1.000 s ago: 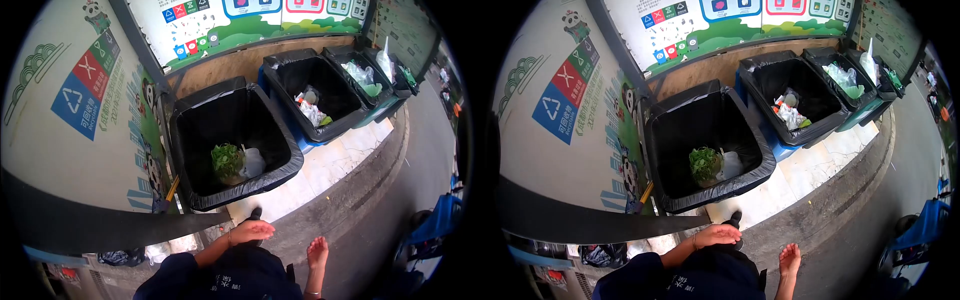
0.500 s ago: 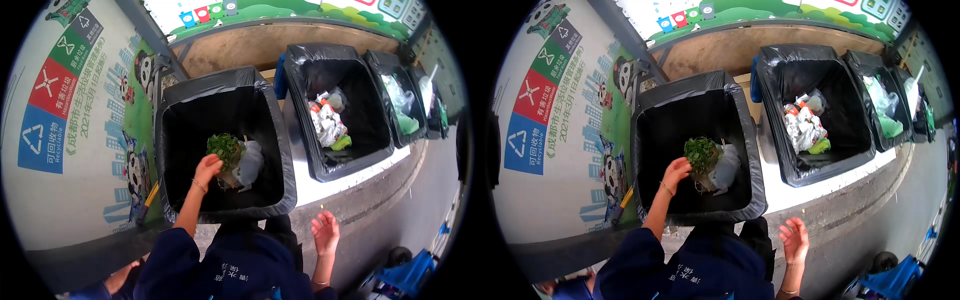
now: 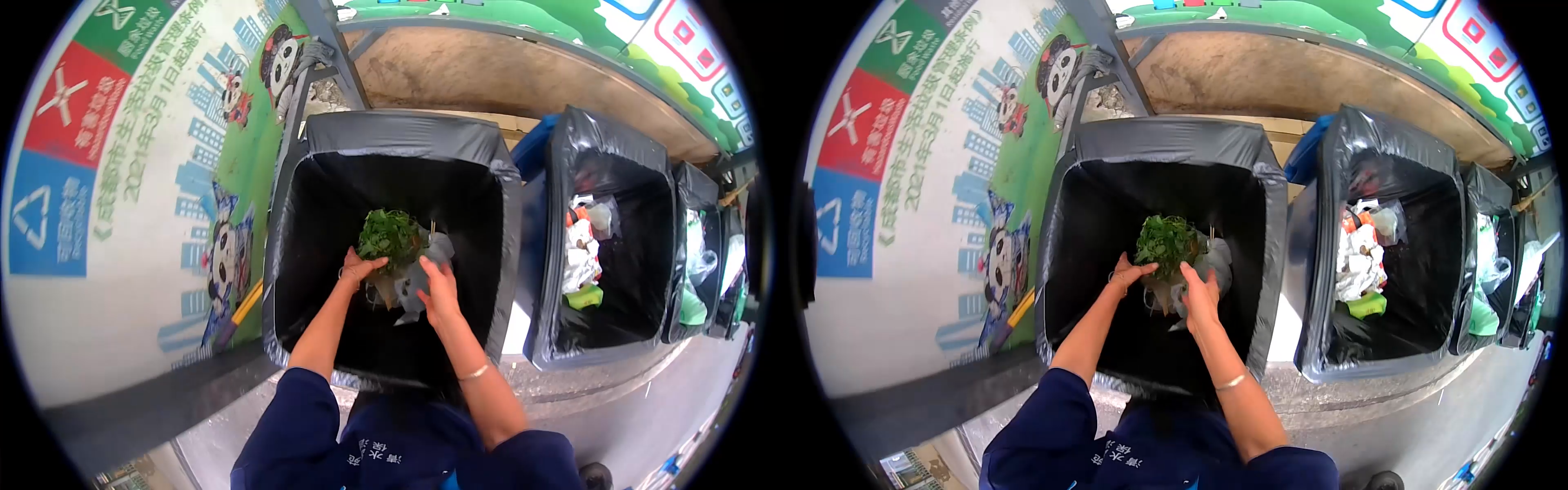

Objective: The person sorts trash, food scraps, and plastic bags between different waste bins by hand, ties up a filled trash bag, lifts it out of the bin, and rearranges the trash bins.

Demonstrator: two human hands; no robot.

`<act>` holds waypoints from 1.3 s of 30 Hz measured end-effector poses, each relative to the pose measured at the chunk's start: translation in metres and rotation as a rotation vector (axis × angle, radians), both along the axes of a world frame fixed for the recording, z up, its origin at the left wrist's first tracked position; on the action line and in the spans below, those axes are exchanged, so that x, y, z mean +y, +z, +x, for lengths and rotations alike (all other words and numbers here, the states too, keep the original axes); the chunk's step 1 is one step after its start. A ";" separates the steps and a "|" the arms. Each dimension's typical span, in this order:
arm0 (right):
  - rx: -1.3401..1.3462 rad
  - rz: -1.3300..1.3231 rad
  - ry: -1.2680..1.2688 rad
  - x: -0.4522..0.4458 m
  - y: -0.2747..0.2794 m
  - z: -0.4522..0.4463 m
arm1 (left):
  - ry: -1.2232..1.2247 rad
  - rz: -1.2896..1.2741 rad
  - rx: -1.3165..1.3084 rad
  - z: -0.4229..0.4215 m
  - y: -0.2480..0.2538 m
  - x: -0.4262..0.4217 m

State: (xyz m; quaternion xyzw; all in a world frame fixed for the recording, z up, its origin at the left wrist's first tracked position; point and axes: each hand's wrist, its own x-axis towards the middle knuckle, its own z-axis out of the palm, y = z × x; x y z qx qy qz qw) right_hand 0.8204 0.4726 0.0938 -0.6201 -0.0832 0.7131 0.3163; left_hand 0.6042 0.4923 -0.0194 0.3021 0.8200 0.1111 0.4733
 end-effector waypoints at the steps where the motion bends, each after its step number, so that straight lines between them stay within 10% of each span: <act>1: -0.128 -0.074 0.010 0.010 -0.028 -0.008 | -0.046 0.012 0.029 0.000 -0.021 0.010; 12: -0.451 -0.600 0.031 -0.039 -0.261 -0.031 | -0.504 -0.156 0.292 0.009 -0.168 0.072; 17: -0.047 -0.512 -0.163 -0.070 -0.360 -0.025 | -0.725 -0.340 0.354 0.040 -0.173 0.065; 21: -0.179 -0.547 -0.105 -0.007 -0.295 -0.043 | -0.770 -0.392 0.216 0.024 -0.213 0.062; 27: -0.503 -0.570 0.117 -0.049 -0.355 -0.034 | -0.789 -0.300 0.168 0.011 -0.250 0.027; 35: -0.631 -0.039 0.554 -0.061 -0.313 -0.042 | -0.765 -0.208 0.221 0.023 -0.277 0.007; 39: -0.618 -0.019 0.699 -0.052 -0.283 -0.049 | -0.626 -0.233 0.196 0.021 -0.209 0.034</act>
